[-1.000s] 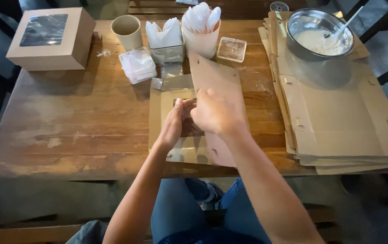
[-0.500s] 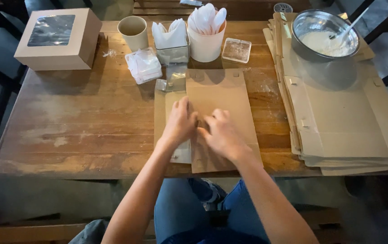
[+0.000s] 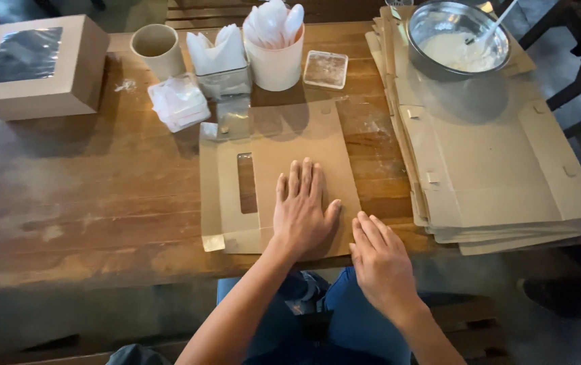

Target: Assembling a cardboard pastry box by folding flaps and using adhesive strips.

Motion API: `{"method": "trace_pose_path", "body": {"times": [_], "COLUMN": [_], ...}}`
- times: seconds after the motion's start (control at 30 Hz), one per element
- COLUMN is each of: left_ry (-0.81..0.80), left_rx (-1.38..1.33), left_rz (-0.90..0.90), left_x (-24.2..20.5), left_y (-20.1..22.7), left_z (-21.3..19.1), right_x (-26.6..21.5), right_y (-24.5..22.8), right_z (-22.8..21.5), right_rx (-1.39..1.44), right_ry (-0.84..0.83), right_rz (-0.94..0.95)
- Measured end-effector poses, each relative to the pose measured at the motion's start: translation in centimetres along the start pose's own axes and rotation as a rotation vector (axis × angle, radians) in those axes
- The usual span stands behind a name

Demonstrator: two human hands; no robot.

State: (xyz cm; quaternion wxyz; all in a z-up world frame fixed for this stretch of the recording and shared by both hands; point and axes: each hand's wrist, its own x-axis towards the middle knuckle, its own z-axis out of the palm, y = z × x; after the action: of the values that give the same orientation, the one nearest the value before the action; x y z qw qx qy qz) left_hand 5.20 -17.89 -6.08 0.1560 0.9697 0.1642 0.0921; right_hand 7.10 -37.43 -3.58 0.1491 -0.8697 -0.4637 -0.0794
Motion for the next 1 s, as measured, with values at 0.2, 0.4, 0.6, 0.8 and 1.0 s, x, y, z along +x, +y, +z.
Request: {"method": "trace_pose_path", "body": {"times": [0.2,0.4,0.6,0.8,1.0], "left_ry": [-0.12,-0.095,-0.092,-0.104,-0.099], "left_rx": [0.036,0.025,0.026,0.037,0.043], "left_rz": [-0.021,-0.015,-0.002,-0.019,-0.02], "left_x": [-0.4,-0.5,-0.5,-0.5,-0.5], "left_y": [1.2,1.2,1.5,1.5,1.2], "left_z": [-3.2,-3.3,-4.3,-4.5,-3.8], "right_x": [3.0,8.7,14.6,19.2,19.5], "right_y": [1.2,3.4,5.2,7.1,7.4], "right_z": [0.8,3.3,5.3,7.1,6.9], "right_rx": [-0.102,-0.352,-0.321,-0.309,-0.338], "right_ry": [-0.169,-0.075,-0.156,-0.229,-0.183], "right_rz": [0.141,0.032,0.056,0.039,-0.008]}}
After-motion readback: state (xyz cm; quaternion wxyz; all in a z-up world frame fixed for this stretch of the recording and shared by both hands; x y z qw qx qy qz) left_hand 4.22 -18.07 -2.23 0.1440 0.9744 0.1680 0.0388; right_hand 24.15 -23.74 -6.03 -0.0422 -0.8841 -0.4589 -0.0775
